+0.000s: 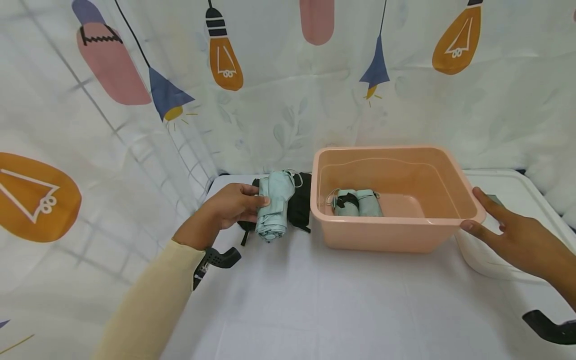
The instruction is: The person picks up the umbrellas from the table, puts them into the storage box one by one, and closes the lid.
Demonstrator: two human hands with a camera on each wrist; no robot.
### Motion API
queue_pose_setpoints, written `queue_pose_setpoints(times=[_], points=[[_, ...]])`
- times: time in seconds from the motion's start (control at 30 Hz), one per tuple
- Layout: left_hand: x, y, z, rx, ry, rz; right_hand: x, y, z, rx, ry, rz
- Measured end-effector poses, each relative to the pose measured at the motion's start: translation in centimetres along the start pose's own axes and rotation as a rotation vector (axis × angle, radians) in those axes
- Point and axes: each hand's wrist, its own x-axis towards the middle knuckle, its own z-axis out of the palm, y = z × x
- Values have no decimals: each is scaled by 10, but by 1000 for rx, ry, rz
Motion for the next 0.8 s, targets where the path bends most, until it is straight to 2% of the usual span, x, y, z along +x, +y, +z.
queue_pose_setpoints(times=[0.47,0.8], points=[[2,31,2,-31,3,20,0,0,2,-12,-1,14],[7,42,4,-71,-31,46,1,-1,1,-8,-13,29]])
